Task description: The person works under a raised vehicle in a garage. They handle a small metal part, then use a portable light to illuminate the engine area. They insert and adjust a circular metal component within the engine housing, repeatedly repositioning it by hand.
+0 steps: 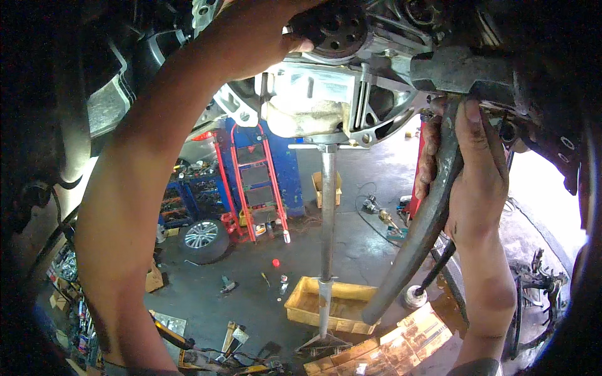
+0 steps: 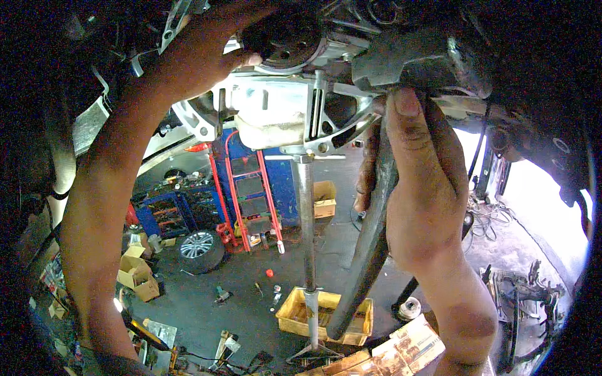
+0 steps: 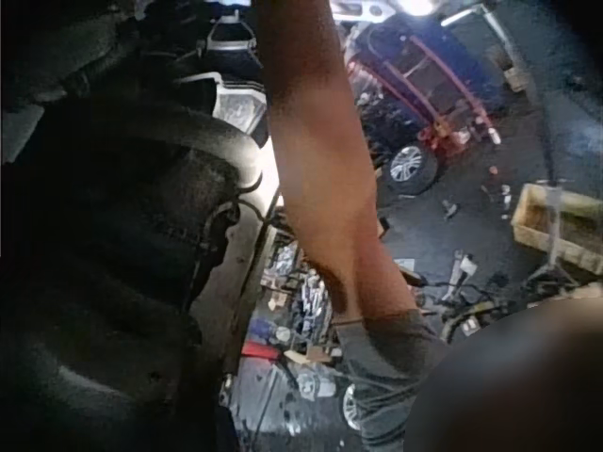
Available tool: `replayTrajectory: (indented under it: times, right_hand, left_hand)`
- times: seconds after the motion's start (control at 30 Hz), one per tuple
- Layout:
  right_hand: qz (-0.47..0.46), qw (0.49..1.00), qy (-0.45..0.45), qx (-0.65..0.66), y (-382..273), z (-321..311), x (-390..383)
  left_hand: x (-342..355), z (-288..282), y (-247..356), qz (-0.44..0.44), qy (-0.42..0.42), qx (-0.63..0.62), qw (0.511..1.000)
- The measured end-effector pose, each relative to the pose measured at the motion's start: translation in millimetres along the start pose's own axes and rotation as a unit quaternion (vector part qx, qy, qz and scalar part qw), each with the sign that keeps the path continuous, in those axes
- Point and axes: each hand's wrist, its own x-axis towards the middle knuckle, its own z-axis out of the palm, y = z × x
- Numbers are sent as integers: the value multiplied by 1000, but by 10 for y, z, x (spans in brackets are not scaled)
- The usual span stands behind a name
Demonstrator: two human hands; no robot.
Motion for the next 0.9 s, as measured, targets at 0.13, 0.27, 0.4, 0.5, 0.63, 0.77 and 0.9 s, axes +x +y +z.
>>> replayTrajectory:
  times: [0.13, 0.27, 0.4, 0.5, 0.63, 0.77, 0.9]
  right_hand:
    - [47, 998, 33, -24, -77, -124, 40]
    - [19, 1000, 2, -23, -43, -325, -25]
    - [12, 985, -51, -163, 117, -721, -295]
    - [134, 985, -88, -60, 228, -977, -609]
    - [205, 971, -107, -65, 300, -1167, -979]
    - [250, 948, -194, -37, 324, -1324, -1123]
    - [251, 955, -158, 25, 349, -1395, -1226]
  left_hand:
    - [0, 221, -98, 24, 101, 25, 994]
    - [-87, 407, 5, -7, 161, 127, 979]
    - [-25, 606, 308, -75, 240, 74, 965]
    - [11, 656, 445, -114, 256, 55, 958]
    - [16, 682, 535, -147, 250, 58, 955]
    - [18, 768, 647, -189, 262, 58, 945]
    - [-12, 889, 890, -253, 304, 65, 916]
